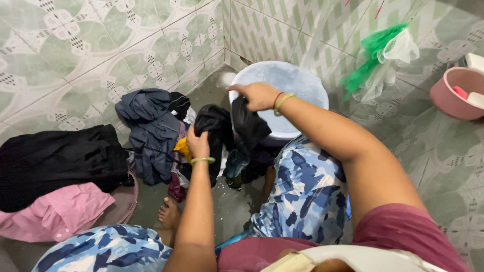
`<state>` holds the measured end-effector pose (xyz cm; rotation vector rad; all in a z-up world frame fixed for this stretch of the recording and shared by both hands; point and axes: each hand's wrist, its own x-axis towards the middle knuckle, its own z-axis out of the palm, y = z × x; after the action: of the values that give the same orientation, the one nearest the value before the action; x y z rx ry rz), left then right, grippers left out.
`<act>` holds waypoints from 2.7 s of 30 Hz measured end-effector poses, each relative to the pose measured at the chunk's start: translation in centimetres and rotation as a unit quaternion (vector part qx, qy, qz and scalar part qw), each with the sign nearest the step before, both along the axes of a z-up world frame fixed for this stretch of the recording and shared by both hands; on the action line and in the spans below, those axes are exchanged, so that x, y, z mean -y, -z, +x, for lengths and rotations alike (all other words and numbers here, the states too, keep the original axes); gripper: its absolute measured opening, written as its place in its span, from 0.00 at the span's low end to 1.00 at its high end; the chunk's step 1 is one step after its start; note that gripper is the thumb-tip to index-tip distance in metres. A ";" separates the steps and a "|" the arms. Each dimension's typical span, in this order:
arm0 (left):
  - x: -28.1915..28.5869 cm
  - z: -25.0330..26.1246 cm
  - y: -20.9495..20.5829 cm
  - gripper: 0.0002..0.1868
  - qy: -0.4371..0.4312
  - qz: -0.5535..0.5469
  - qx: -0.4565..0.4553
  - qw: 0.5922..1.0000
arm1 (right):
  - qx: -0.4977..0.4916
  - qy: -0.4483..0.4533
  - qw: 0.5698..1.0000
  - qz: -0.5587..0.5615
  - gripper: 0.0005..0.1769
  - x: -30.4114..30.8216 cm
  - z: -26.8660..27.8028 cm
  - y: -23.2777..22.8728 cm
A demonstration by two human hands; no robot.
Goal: The person washes several pieces of clothing by hand in a white basin filled with water. They submerge, agitate, and wring out a black garment, a white garment, a yellow garment, and a maroon garment, placing each on a pile after rinsing.
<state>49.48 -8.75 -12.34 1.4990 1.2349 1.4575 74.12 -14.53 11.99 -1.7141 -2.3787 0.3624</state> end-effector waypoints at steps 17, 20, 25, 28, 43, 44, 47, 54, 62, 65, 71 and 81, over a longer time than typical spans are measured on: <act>0.3 -3.3 -9.7 0.22 0.166 0.099 0.149 0.970 | -0.463 -0.026 0.880 0.102 0.40 -3.2 4.5 4.7; -1.3 -1.3 -4.9 0.20 0.174 0.000 0.198 0.965 | -0.512 0.004 0.839 0.184 0.40 -2.0 6.9 2.5; -1.6 3.6 -1.4 0.24 0.193 -0.129 0.172 0.957 | -0.620 0.026 0.714 0.325 0.38 0.3 10.8 -1.5; -1.3 7.3 0.2 0.26 0.241 -0.283 0.241 0.897 | -0.653 0.064 0.674 0.339 0.35 0.9 14.2 -0.8; -2.5 14.9 3.8 0.46 0.240 0.096 -0.103 0.961 | 0.164 0.221 0.959 -0.072 0.74 0.3 23.1 14.5; -3.2 15.6 3.1 0.47 0.245 0.081 -0.148 0.955 | 0.202 0.181 0.957 -0.107 0.77 0.3 22.3 14.2; -5.5 18.1 1.2 0.49 0.265 0.028 -0.276 0.923 | 0.241 0.061 0.961 -0.122 0.81 0.0 21.4 15.6; -10.7 26.2 1.5 0.44 0.351 -0.031 -0.516 0.781 | 0.116 0.167 0.937 -0.284 0.75 -3.6 24.9 26.7; -13.4 35.1 8.4 0.32 0.379 -0.082 -0.613 0.688 | -0.076 0.241 0.909 -0.332 0.52 -5.3 26.4 37.6; -14.0 36.9 10.7 0.27 0.351 -0.058 -0.578 0.735 | -0.109 0.250 0.907 -0.321 0.44 -6.1 25.8 38.2; -11.7 34.4 4.0 0.18 0.267 0.163 -0.405 0.859 | -0.159 0.264 0.916 -0.256 0.29 -6.0 27.4 38.8; -2.9 26.4 -8.3 0.25 0.399 0.234 -0.230 0.856 | -0.594 0.304 0.682 0.300 0.37 -5.7 31.1 36.1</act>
<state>75.87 -5.86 -4.04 2.4048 0.3381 0.8605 105.24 -8.79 -24.07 -1.1746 -0.7692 0.3439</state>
